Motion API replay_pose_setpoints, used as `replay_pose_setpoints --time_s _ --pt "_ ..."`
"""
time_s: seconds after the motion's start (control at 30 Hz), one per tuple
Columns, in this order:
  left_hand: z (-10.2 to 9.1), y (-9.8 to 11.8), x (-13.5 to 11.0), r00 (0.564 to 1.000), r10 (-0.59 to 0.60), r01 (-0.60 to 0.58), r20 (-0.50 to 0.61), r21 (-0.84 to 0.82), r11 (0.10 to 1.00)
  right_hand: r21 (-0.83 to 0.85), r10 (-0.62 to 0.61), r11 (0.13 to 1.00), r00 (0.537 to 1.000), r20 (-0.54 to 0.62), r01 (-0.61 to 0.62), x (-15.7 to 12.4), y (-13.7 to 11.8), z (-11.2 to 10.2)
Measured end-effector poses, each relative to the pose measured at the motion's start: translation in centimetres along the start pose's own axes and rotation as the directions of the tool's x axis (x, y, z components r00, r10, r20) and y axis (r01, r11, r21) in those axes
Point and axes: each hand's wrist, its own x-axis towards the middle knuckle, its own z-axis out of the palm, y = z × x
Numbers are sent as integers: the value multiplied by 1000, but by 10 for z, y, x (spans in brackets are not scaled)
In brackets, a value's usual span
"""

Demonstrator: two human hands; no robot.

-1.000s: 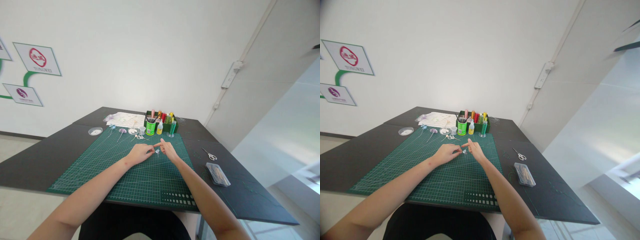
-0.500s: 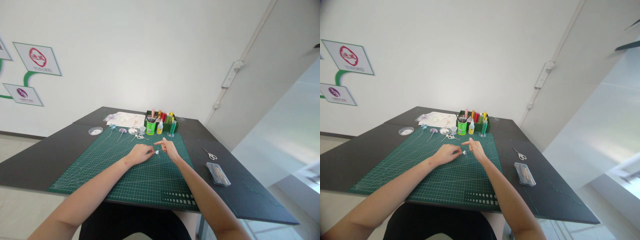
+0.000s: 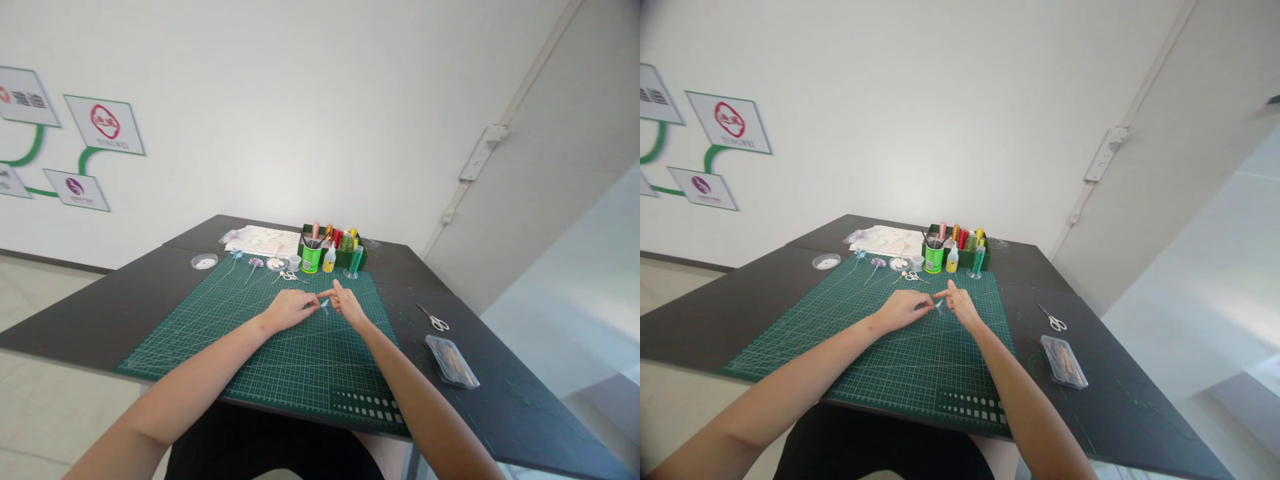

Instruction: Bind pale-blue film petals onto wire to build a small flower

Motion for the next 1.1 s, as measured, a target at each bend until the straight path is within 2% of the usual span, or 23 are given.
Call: replay_pose_setpoints --time_s 0.07,0.2,0.33,0.6,0.8,0.93,1.1 --pt "-1 0 0 1000 6 -6 -8 -12 1000 10 36 999 999 -1 -36 1 2 1" --pt "-1 -1 1 998 -61 62 -32 38 997 45 136 990 991 11 -137 1 -1 2" --pt "1 -2 2 992 -103 108 -77 67 992 65 177 982 984 39 -179 0 -3 3" --pt "3 -5 2 973 -210 209 -98 -26 978 85 173 980 982 70 -179 -1 -3 4" --pt "4 -3 2 977 -195 189 -88 -75 979 91 194 976 980 36 -197 -2 -4 5" --pt "4 -1 2 970 -219 215 -103 -48 975 117 182 975 982 58 -187 -1 -1 6" --pt "4 -2 2 972 -216 209 -91 -76 975 89 162 982 986 30 -164 -1 0 8"
